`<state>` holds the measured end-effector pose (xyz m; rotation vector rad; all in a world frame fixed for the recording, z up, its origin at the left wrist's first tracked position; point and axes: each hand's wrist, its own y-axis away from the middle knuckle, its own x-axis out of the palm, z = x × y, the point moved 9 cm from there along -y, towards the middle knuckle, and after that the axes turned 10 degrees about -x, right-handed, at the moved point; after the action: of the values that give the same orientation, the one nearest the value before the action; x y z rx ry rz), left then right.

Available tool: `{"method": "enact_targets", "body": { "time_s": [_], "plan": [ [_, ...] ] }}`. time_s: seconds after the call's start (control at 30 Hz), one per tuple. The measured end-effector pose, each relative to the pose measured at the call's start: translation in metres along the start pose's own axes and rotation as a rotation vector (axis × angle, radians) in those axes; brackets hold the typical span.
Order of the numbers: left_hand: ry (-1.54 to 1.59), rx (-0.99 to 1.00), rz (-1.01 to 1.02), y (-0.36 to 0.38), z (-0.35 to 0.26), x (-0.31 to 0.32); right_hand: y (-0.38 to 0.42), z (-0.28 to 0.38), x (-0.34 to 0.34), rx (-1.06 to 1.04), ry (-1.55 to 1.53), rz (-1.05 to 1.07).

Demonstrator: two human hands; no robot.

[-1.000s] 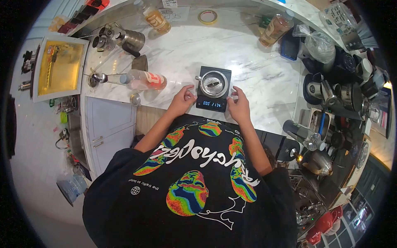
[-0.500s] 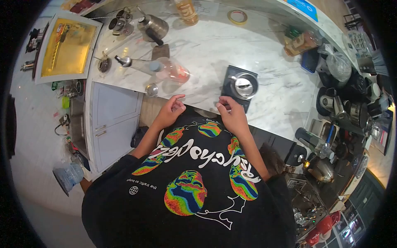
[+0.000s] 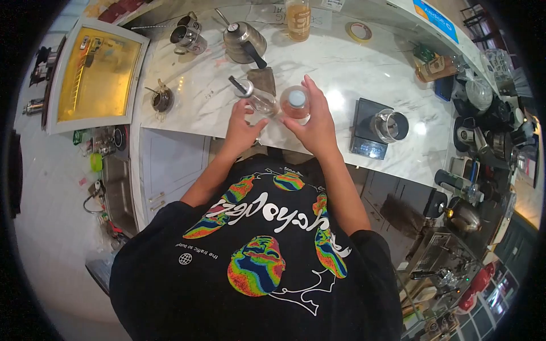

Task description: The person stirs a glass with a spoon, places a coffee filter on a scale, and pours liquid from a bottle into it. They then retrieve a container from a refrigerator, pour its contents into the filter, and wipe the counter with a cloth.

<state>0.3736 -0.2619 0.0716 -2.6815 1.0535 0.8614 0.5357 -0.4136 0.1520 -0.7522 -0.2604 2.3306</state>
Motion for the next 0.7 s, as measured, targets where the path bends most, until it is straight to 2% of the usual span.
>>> {"method": "enact_targets", "body": {
  "time_s": [0.03,0.13,0.17,0.3,0.4,0.5,0.6,0.7],
  "plan": [
    [-0.017,0.079,-0.009,-0.006,0.000,0.004,0.000,0.000,0.001,0.109,-0.090,-0.042],
    [-0.089,0.252,-0.021,-0.017,-0.013,0.005,0.001,0.001,0.003,0.107,0.032,-0.136],
    [-0.106,0.117,0.063,-0.026,-0.004,0.013,0.004,-0.001,0.002,0.115,0.064,-0.184],
    [0.025,0.053,0.108,-0.035,-0.005,0.025,0.017,0.001,-0.008,0.161,0.105,-0.304],
    [-0.037,0.044,0.145,-0.038,-0.017,0.039,0.032,0.005,-0.024,0.161,0.127,-0.353],
    [-0.060,0.108,0.088,-0.045,-0.040,0.048,0.048,0.016,-0.042,0.134,0.141,-0.382],
    [-0.002,0.048,0.143,-0.055,-0.050,0.058,0.055,0.030,-0.060,0.128,0.173,-0.354],
    [0.002,0.191,0.095,-0.067,-0.055,0.068,0.061,0.037,-0.072,0.111,0.176,-0.379]
  ]
}}
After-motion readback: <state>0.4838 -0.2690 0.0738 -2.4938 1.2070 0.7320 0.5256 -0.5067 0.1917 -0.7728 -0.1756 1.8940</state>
